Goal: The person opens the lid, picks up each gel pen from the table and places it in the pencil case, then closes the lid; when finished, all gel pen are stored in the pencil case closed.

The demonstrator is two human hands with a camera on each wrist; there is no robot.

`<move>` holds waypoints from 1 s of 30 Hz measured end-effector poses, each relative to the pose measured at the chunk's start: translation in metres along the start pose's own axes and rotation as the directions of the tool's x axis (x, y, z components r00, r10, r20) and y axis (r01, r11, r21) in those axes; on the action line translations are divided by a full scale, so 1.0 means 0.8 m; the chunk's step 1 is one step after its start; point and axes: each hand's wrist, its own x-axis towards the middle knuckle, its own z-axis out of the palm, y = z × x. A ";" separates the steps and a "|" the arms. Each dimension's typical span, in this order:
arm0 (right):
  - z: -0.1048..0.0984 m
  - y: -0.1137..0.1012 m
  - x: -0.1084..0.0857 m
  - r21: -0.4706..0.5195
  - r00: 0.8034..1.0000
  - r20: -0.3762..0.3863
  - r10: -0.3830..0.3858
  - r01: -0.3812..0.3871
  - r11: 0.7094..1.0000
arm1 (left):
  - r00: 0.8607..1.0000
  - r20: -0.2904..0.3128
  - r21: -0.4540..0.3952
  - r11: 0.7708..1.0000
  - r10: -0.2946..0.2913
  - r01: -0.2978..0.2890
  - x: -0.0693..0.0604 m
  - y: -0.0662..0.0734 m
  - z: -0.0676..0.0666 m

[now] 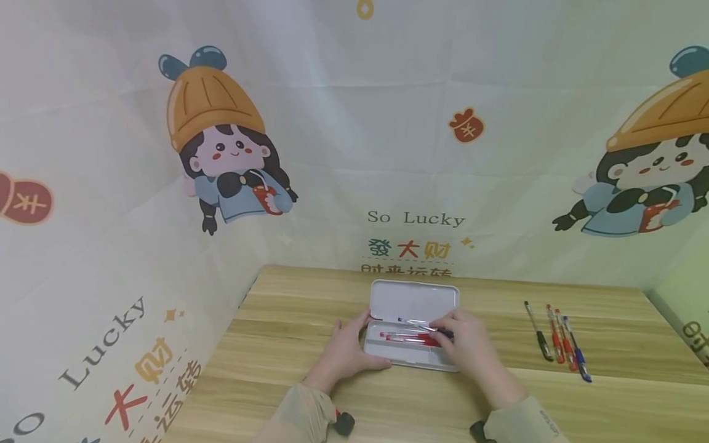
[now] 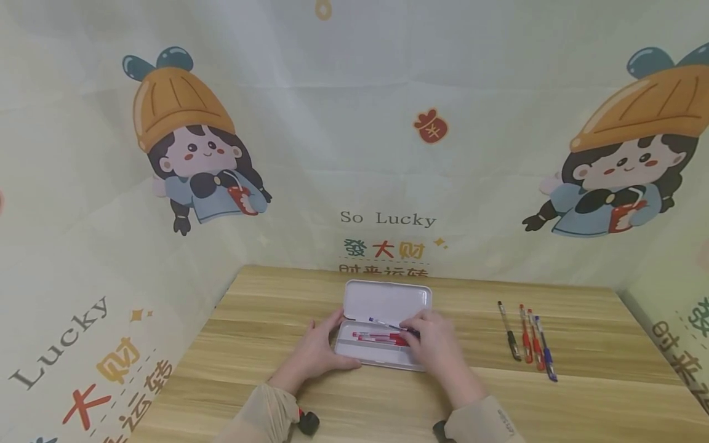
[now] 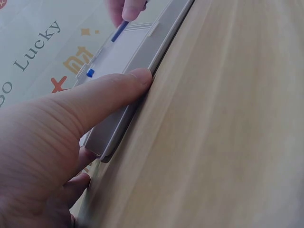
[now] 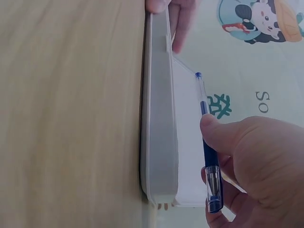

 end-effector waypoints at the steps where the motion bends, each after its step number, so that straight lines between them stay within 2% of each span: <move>1: 0.001 0.000 0.000 0.006 1.000 0.007 0.003 -0.003 1.000 | 1.000 0.000 0.001 1.000 0.001 -0.001 0.000 0.000 0.001; 15: 0.012 -0.006 -0.002 0.032 0.998 0.068 -0.004 0.002 0.999 | 1.000 -0.004 0.023 0.999 0.023 -0.023 -0.001 -0.002 0.001; 22: 0.015 -0.007 -0.004 0.024 0.994 0.108 0.011 -0.014 1.000 | 1.000 -0.001 0.022 1.000 0.002 -0.002 -0.001 0.000 0.000; 30: 0.018 -0.008 -0.004 0.024 0.994 0.109 -0.001 -0.002 1.000 | 1.000 -0.002 0.005 1.000 0.006 -0.006 -0.002 0.001 -0.001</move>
